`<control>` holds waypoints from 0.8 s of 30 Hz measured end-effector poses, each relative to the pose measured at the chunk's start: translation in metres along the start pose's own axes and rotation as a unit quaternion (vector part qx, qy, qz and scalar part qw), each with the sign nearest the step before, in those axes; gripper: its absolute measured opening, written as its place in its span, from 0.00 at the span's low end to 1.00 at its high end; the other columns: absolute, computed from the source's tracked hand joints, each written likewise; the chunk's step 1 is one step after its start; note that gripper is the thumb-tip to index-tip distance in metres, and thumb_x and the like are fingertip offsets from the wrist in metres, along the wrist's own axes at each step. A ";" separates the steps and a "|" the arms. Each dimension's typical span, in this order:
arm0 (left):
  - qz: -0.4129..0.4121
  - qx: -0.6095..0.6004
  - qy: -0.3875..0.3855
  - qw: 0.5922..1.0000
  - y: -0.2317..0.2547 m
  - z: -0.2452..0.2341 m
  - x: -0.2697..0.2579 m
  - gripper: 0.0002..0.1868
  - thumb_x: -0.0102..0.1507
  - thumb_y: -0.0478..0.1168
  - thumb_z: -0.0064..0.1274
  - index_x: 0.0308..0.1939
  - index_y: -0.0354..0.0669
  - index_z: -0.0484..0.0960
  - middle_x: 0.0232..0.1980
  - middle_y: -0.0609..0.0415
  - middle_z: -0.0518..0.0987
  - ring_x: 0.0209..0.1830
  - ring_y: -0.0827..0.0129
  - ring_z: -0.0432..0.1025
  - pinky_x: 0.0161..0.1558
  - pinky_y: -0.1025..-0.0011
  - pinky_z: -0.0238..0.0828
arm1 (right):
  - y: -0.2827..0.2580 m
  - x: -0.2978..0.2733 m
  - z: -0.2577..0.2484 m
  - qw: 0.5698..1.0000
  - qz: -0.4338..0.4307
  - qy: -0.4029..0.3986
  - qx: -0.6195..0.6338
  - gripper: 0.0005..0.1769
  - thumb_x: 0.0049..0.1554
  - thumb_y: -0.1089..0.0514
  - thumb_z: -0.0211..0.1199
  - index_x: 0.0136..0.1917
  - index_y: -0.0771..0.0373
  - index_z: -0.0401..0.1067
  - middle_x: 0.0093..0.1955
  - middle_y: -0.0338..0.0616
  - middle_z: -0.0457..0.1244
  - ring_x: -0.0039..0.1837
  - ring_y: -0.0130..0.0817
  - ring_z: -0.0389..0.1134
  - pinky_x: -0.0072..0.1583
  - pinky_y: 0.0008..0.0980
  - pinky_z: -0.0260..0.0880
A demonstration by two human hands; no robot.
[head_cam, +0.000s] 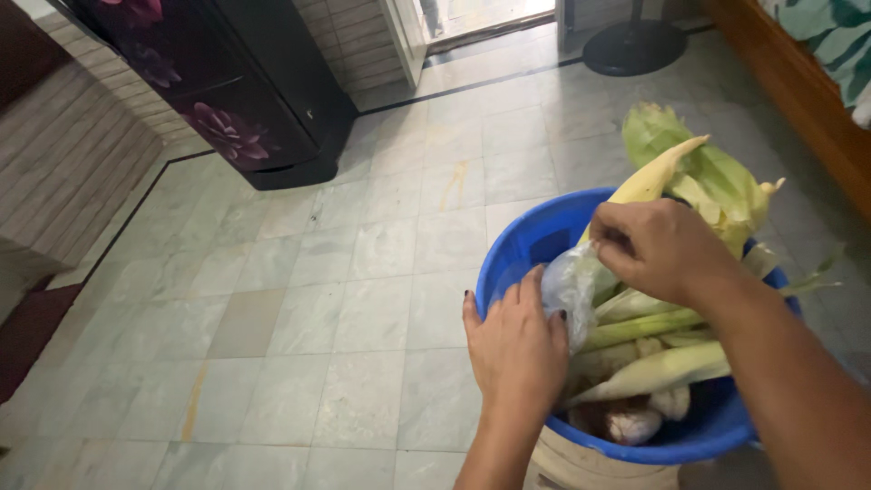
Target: The person sorts through a blue basin containing corn cobs and various small items. They pick up a small bottle, a box, a plastic bag, and a piece of paper, inspecting each one before placing them into a smaller blue bucket. The person also handles the corn cobs, peeling back the husks and moving them around within the basin.
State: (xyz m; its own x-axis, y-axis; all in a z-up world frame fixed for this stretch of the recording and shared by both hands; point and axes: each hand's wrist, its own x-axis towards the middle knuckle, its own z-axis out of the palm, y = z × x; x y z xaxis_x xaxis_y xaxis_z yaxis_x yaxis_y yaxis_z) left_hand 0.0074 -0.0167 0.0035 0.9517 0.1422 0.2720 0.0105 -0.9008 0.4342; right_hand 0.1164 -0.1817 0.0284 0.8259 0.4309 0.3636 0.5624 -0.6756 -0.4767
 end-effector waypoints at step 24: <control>0.118 -0.092 0.196 0.969 -0.006 0.011 -0.003 0.34 0.59 0.27 0.43 0.72 0.38 0.64 0.68 0.41 0.77 0.63 0.47 0.74 0.65 0.54 0.62 | -0.002 -0.005 0.013 0.997 -0.051 0.041 -0.046 0.13 0.48 0.58 0.69 0.48 0.60 0.77 0.37 0.51 0.70 0.40 0.50 0.72 0.43 0.45 0.71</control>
State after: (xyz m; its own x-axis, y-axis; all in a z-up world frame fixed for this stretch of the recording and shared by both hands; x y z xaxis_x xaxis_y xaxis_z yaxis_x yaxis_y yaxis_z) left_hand 0.0074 -0.0165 -0.0093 0.7314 0.1190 0.6715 -0.2813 -0.8444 0.4560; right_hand 0.1113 -0.1751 0.0174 0.7568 0.4519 0.4723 0.6335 -0.6852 -0.3595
